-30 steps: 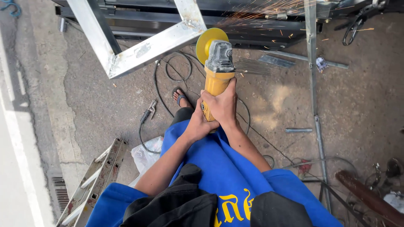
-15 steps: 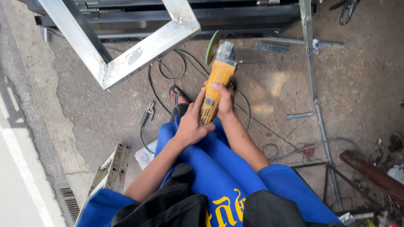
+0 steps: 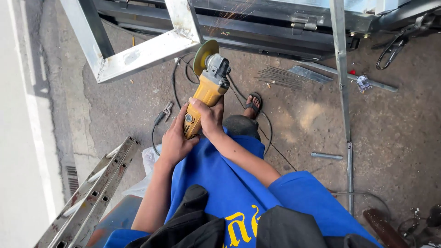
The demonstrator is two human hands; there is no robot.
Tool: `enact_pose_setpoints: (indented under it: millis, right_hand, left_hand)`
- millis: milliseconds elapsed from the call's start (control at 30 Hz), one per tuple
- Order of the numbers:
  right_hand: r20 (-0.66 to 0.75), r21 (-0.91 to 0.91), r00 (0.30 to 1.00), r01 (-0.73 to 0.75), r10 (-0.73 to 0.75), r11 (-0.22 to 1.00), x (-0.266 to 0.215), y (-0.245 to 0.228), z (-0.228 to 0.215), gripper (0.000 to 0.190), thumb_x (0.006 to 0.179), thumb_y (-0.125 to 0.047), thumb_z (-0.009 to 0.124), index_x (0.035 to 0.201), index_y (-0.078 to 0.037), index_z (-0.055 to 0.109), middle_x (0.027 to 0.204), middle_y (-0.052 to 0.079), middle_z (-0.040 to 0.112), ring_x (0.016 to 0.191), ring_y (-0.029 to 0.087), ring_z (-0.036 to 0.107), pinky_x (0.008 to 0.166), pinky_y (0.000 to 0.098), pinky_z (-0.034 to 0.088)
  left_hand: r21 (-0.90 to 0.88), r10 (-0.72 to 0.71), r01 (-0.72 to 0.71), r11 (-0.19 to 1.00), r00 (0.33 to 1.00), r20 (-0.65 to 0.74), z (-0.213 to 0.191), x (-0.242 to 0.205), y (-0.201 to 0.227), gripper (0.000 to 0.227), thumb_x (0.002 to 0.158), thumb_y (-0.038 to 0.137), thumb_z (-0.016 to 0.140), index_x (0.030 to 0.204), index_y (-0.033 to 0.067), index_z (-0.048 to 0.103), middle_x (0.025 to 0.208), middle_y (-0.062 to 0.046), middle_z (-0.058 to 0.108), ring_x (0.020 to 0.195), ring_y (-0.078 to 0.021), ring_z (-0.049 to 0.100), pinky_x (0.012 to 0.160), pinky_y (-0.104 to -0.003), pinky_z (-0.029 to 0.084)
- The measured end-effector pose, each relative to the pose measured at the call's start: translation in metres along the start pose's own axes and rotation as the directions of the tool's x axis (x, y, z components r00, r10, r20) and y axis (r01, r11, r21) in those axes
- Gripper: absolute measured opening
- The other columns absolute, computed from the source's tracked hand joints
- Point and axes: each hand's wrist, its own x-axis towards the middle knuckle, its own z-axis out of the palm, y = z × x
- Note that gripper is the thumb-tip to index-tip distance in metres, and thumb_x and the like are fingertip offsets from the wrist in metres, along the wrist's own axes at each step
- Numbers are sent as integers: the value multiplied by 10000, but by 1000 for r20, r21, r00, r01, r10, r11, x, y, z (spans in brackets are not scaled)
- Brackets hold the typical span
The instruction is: Using a handheld angle grinder to smooth out weld joints on a rectangular metal frame structure.
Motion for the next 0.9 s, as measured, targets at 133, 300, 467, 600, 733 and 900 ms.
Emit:
enact_pose_setpoints:
  millis: [133,300,467,600,733,900]
  right_hand:
    - [-6,28,1000,-28,28,999,7,12,-14,714,719,-143,885,1332,-87,522,1108,82,553,1013,192,553,912,450,507]
    - [-5,24,1000,-1,1,1000,1,-6,-1,754,721,-155,890,1371,-89,513,1122,89,549,1032,195,557,934,456,508]
    - [-64,66,998,12,-8,998,1,30,3,772,706,-159,899,1369,-74,512,1117,105,551,1031,216,565,930,471,508]
    - [-107,124,990,-76,90,989,7,51,-6,608,731,-198,872,1213,-45,535,874,173,665,734,287,715,677,428,594]
    - [-176,252,984,6,39,968,1,62,12,594,736,-181,868,1197,-46,519,917,200,681,752,302,722,686,449,599]
    - [-139,276,990,47,-8,960,7,72,23,577,747,-226,873,1176,-18,548,935,220,696,776,314,732,694,457,613]
  left_hand:
    - [-3,-24,24,1000,1000,9,12,1,3,1040,672,304,719,1588,399,235,1369,-66,577,1200,-434,606,1018,-586,487]
    - [26,10,-10,1000,1000,-2,-2,3,2,1027,682,310,716,1590,378,242,1310,-84,588,1169,-444,617,991,-588,501]
    - [70,44,-48,996,998,55,-6,11,-24,1040,689,334,723,1596,378,215,1292,-93,585,1171,-441,619,995,-583,504]
    - [118,87,-98,988,991,100,-8,17,-35,1023,693,368,717,1592,364,229,1251,-94,599,1152,-431,635,986,-570,516]
    - [227,228,-247,942,968,107,-21,23,-53,1040,706,353,718,1612,372,208,1216,-62,594,1095,-403,668,930,-536,555]
    - [253,300,-322,912,946,120,-46,19,-46,1026,751,294,713,1627,312,180,1219,-106,575,1105,-419,653,917,-540,564]
